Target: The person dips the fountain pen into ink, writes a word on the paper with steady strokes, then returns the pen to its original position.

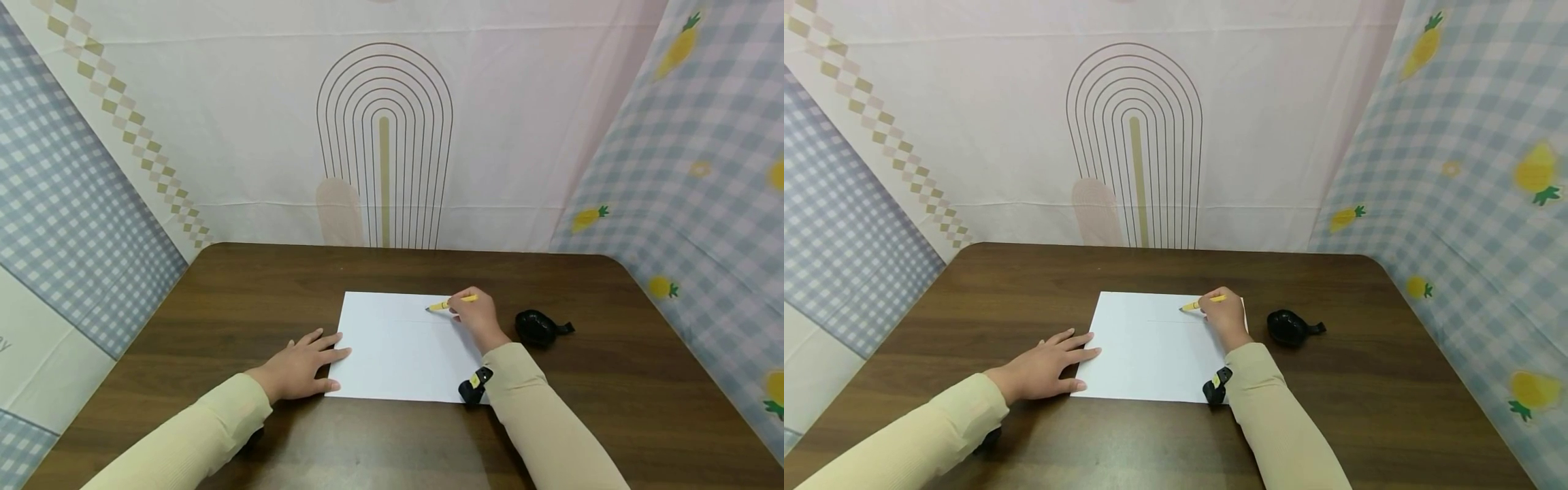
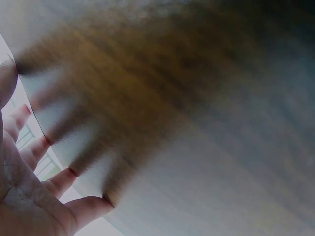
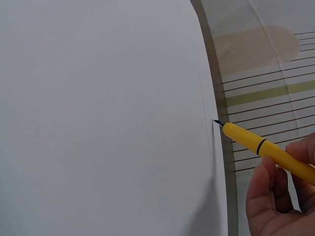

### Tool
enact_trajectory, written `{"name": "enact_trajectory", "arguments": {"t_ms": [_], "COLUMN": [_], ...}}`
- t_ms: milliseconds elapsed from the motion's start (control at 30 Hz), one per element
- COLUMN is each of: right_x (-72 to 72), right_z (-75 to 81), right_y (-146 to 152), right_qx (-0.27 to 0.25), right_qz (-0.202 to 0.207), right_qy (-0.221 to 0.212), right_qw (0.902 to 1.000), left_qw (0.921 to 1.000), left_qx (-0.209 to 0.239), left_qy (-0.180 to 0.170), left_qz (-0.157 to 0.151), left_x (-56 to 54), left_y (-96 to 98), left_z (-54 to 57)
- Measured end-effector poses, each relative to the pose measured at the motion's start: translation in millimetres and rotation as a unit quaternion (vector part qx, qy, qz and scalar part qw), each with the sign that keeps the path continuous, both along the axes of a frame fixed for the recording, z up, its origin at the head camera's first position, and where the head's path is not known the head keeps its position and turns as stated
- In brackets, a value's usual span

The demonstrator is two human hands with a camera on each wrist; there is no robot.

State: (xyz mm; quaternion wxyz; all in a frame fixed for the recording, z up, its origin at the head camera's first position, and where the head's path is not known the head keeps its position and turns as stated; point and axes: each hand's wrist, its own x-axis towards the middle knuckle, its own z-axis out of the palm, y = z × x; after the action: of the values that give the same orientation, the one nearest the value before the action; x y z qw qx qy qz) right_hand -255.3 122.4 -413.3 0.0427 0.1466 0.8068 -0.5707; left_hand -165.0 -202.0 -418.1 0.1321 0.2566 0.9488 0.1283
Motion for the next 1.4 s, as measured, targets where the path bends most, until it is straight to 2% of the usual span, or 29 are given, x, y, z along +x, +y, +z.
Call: {"name": "enact_trajectory", "arguments": {"t_ms": [567, 933, 1400], "right_x": [9.0, 16.3, 25.0], "right_z": [0.8, 0.2, -0.5], "right_y": [0.0, -1.5, -0.8], "right_qx": [0.016, 0.033, 0.022], "right_qz": [0.016, 0.023, 0.025], "right_qy": [0.001, 0.002, 0.021], "right_qw": [0.9998, 0.9992, 0.9992], "left_qw": [1.0, 1.0, 1.0], "left_qx": [0.004, -0.001, -0.002], "left_qy": [-0.004, 0.002, 0.001], "left_qz": [0.001, 0.0, 0.003], "left_x": [1.1, 0.6, 1.0], "left_y": [1.4, -0.5, 0.4], "left_z": [1.0, -3.0, -0.8]}}
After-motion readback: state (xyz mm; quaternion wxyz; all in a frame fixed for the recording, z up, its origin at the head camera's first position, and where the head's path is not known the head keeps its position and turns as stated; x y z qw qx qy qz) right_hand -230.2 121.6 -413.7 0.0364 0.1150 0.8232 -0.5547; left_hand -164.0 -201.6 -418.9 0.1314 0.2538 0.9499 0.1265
